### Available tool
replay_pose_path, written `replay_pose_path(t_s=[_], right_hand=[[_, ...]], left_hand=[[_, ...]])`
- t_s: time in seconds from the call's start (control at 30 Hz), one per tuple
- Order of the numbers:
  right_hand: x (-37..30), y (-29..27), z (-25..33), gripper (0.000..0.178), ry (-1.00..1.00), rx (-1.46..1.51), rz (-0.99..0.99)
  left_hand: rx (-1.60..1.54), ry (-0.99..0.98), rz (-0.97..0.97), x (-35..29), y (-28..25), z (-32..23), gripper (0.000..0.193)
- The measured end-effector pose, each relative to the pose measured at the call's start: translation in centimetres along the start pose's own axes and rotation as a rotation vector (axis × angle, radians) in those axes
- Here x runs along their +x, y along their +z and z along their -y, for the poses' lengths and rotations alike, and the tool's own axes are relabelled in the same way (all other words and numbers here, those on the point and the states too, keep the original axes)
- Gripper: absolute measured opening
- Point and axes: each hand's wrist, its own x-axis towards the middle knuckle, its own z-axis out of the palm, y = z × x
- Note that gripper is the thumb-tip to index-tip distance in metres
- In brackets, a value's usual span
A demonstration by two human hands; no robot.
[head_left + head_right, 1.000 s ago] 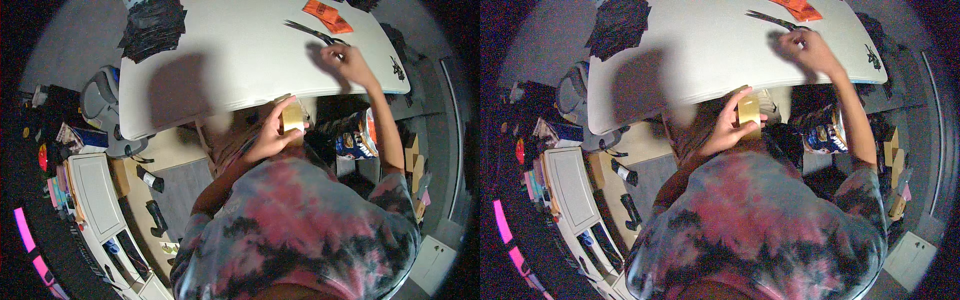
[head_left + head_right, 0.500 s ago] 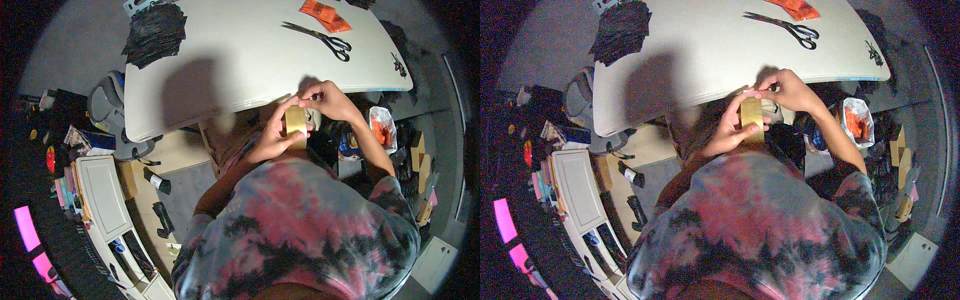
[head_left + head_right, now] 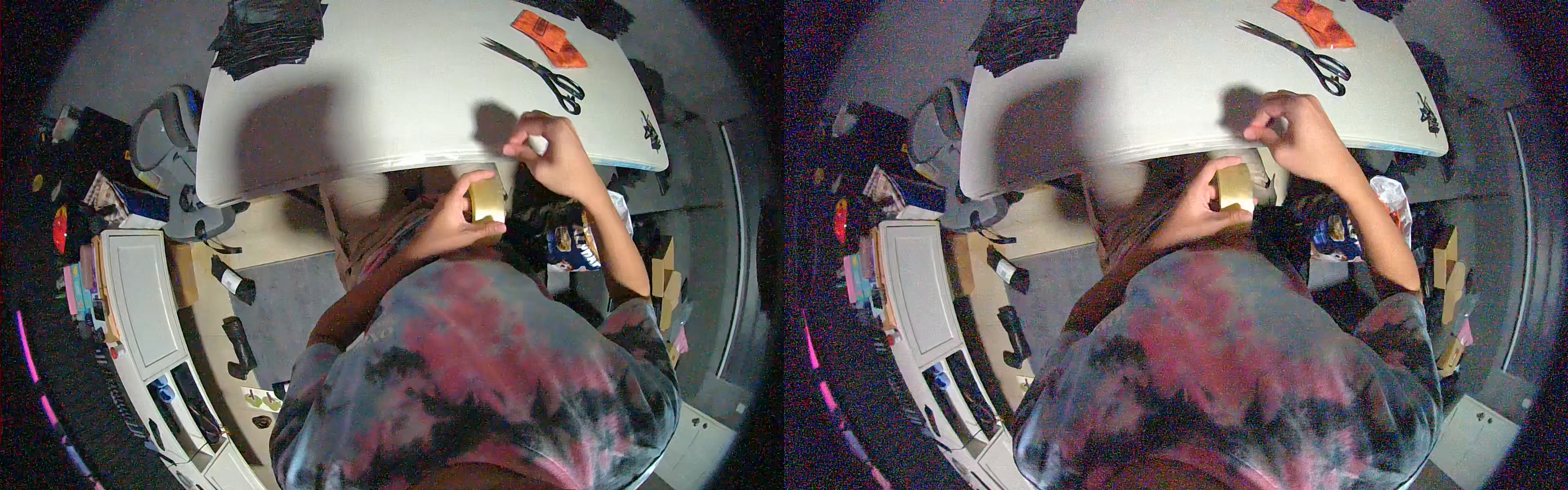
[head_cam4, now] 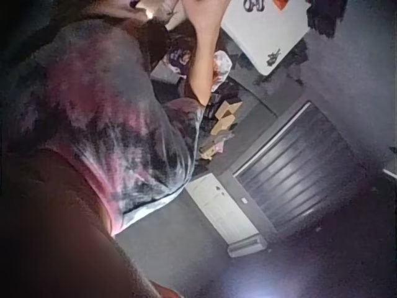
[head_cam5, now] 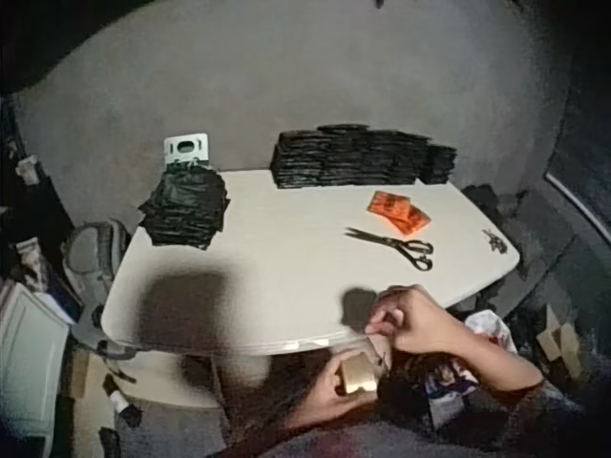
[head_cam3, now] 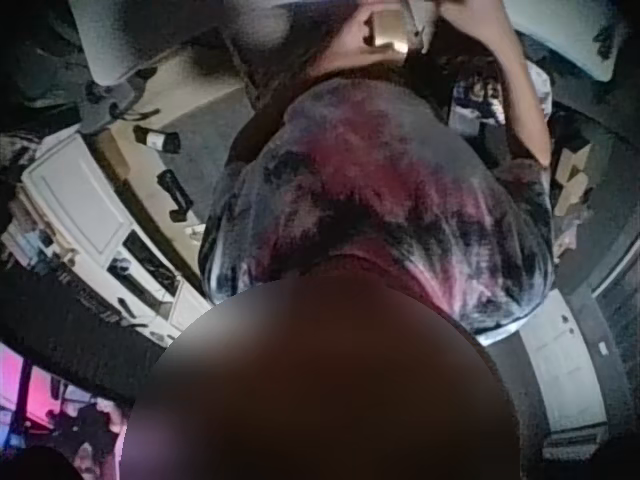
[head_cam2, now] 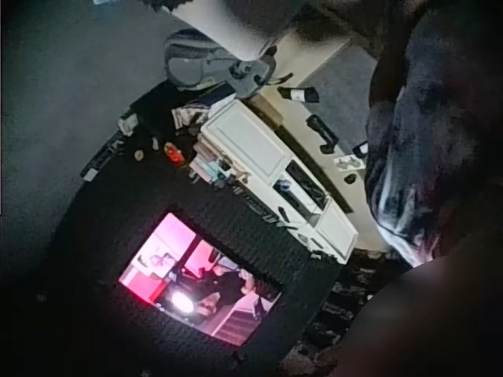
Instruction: The recorder is using tape and scissors to seal or prepare packages or bags on a table.
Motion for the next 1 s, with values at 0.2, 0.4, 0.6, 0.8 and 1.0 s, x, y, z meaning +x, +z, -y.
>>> replay_pose_path(t_s=[0.2,0.4,0.6,0.8,1.0], right_hand=[[3.2,2.7,-4.7,0.009,0.318,0.137,0.216],[4.3,3.7,-5.1,0.015,0.307,0.111,0.281],[4.7,3.7,-5.5,0.03,0.246,0.016,0.233],[4.9,3.6,-5.0,0.019,0.303,0.007,0.298],[5.0,3.4,-3.7,0.02,0.267,-0.09,0.283]], left_hand=[[0.031,0.083,-0.018,-0.5,-0.7,0.4,0.085],[0.092,-0.001,-0.033,-1.0,-1.0,-1.1,0.078],[0.112,0.094,-0.09,-0.5,-1.4,0.2,0.074],[0.042,0.074,-0.067,-0.6,-1.5,0.1,0.076],[0.024,0.041,-0.003,-0.8,-1.5,0.1,0.076]])
